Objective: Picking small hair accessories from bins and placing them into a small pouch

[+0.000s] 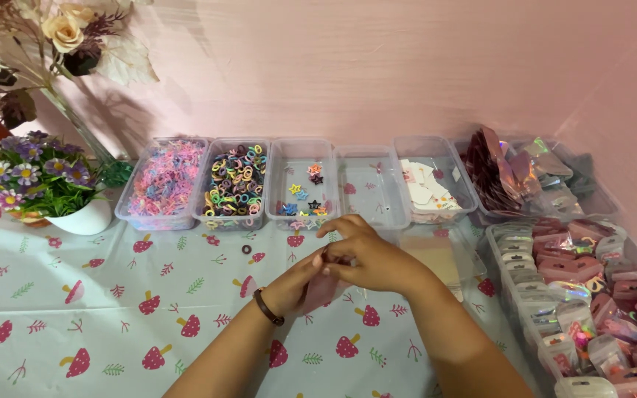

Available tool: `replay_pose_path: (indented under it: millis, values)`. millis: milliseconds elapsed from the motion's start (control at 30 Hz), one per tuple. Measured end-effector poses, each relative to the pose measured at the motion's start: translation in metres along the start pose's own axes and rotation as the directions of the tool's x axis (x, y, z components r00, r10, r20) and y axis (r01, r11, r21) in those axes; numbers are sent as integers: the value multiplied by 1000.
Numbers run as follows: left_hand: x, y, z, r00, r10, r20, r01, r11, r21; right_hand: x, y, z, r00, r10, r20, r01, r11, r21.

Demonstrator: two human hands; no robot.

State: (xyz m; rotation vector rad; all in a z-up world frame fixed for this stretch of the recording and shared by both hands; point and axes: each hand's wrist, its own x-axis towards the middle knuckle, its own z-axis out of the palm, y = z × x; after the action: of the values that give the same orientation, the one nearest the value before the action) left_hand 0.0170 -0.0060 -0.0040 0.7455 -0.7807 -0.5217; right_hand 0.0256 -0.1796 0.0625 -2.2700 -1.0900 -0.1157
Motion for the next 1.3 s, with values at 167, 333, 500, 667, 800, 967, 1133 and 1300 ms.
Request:
replay_pose_path:
  millis: [167, 333, 500, 667, 800, 967, 1133, 1300]
  values:
    - [-16, -19, -25, 999, -38, 14, 40, 973, -226, 1, 5, 5, 999, -44, -18, 45, 996, 79]
    - [-29, -40, -65, 995, -55, -77, 37, 976, -216, 2, 5, 1, 997, -63, -45, 68, 991, 111]
    - [-26, -34, -67, 977, -25, -211, -8, 989, -150, -6, 16, -44, 986, 121, -113, -79, 945, 319]
    - [-18, -16, -54, 942, -92, -324, 69, 994, -81, -23, 98, -100, 819, 544, -186, -564, 822, -78]
    - [-21, -21, -58, 912, -113, -394, 90, 993, -76, -36, 219, -103, 652, 739, -167, -717, 530, -453]
    - [-28, -39, -84, 907, -125, -403, 83, 989, -119, -31, 265, -91, 477, 873, -102, -624, 254, -739]
    - [-28, -47, -93, 924, -164, -345, 95, 974, -207, -18, 245, -86, 332, 941, -68, -579, 146, -802]
    - [-28, -50, -93, 936, -128, -327, 78, 984, -162, -15, 212, -97, 395, 918, -28, -565, 219, -795]
